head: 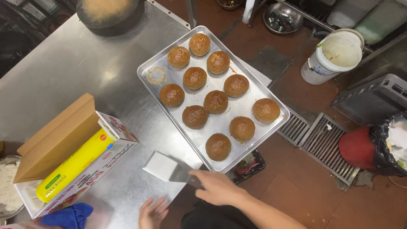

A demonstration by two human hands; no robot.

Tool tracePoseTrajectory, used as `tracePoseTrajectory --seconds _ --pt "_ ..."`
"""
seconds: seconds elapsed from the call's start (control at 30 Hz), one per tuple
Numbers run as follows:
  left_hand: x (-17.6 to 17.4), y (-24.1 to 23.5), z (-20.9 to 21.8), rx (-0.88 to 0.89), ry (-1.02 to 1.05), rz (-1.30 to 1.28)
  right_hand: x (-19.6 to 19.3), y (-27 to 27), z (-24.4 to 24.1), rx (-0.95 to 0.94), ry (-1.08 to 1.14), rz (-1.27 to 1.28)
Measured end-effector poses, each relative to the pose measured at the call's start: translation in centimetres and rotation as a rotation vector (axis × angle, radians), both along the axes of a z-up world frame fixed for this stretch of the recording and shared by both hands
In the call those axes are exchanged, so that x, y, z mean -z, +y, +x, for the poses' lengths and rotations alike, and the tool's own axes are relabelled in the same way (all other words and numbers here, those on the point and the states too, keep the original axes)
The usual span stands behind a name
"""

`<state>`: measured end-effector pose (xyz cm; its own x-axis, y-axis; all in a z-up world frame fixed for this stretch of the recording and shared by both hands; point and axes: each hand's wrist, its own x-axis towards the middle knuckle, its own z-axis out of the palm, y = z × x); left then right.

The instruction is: Packing and wrapping burger buns from a tray into a box

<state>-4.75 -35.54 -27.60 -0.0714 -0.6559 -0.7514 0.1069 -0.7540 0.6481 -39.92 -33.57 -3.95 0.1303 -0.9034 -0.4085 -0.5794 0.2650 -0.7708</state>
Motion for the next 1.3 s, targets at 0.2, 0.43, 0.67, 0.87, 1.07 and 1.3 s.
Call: tracePoseTrajectory --seconds 0.2,0.43,0.67,0.87,1.07,1.3 --pt "-9.4 -3.5 -20.6 0.835 -0.294 0.009 -6.3 10.8 -7.8 0.119 0.134 0.164" --pt "-6.8 -1.9 -26.3 0.784 -0.181 0.095 -8.1 14.3 -10.5 0.108 0.593 0.61" --pt "-4.9 -1.1 -25.5 0.736 -0.097 -0.061 -6.0 10.2 -9.6 0.1 0.768 0.483" --pt "-10.2 -0.2 -23.9 0.714 -0.159 -0.068 -5.5 8.0 -7.9 -0.064 1.006 0.336" --pt "-7.3 -1.5 -23.6 1.016 -0.568 -0.284 -3.6 9.8 -5.8 -0.023 0.913 0.174" --pt "-3.9 -3.1 -23.7 1.017 -0.766 -0.448 -4.1 9.6 -7.5 -0.024 0.839 0.098"
